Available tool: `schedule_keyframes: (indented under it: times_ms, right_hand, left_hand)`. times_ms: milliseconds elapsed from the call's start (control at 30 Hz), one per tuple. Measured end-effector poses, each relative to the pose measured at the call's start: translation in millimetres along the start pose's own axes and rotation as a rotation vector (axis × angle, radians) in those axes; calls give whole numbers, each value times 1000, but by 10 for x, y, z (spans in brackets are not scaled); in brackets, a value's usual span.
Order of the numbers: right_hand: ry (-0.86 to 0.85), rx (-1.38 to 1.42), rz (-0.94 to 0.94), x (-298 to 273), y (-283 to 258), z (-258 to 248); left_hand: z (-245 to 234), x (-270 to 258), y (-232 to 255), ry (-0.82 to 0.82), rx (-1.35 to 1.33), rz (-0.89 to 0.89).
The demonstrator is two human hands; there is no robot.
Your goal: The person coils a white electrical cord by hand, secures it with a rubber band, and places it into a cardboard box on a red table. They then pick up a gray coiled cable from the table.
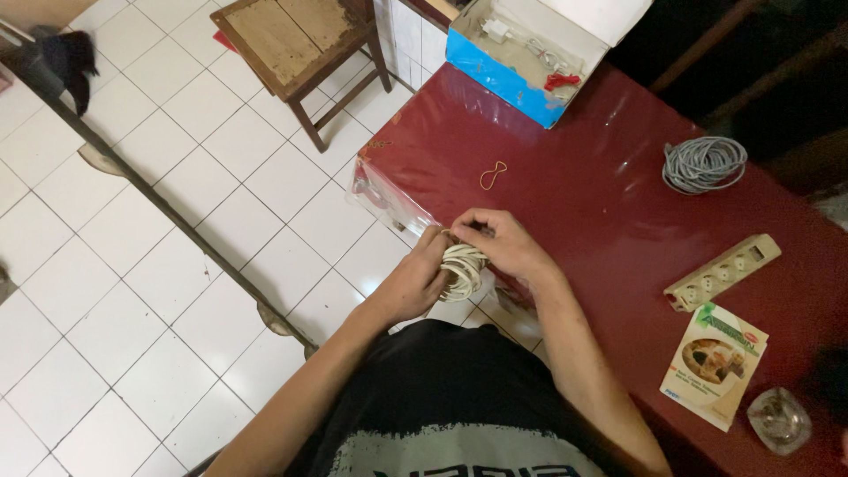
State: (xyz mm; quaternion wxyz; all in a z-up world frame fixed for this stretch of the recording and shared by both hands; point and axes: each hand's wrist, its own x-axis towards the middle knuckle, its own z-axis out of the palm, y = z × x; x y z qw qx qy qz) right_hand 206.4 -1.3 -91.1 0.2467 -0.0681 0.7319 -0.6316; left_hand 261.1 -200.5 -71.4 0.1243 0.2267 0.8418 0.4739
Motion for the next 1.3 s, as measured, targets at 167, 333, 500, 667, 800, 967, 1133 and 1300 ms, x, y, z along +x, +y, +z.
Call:
schedule_keyframes:
  times_ms: [167,333,500,667,800,967,1133,1300]
  right_hand:
    - [0,349,146,-97,49,-1]
    - [67,787,51,-124,233,-30]
    - [56,958,-168,-127,384,-133]
    - [-20,160,-65,-274,46,-153]
    - [-119,-380,-415,-402,-200,-56]
    - [-68,-353,-105,-485,10,-5]
    - [-49,-383,-136,-542,235,13]
    - [-134,-199,-49,-486,521,114]
  left_hand:
    - [91,-11,68,54,-83,-35]
    - [135,3,97,80,-166,-133]
    - [233,0,32,89,-122,-166]
    - [289,2,-48,181,-90,-135]
    - [266,47,-144,265,-219,-255]
    - [207,62,-278,374,-284,-227]
    - [203,78,-353,451,-402,-289]
    - [152,152,-386,498,-405,-321]
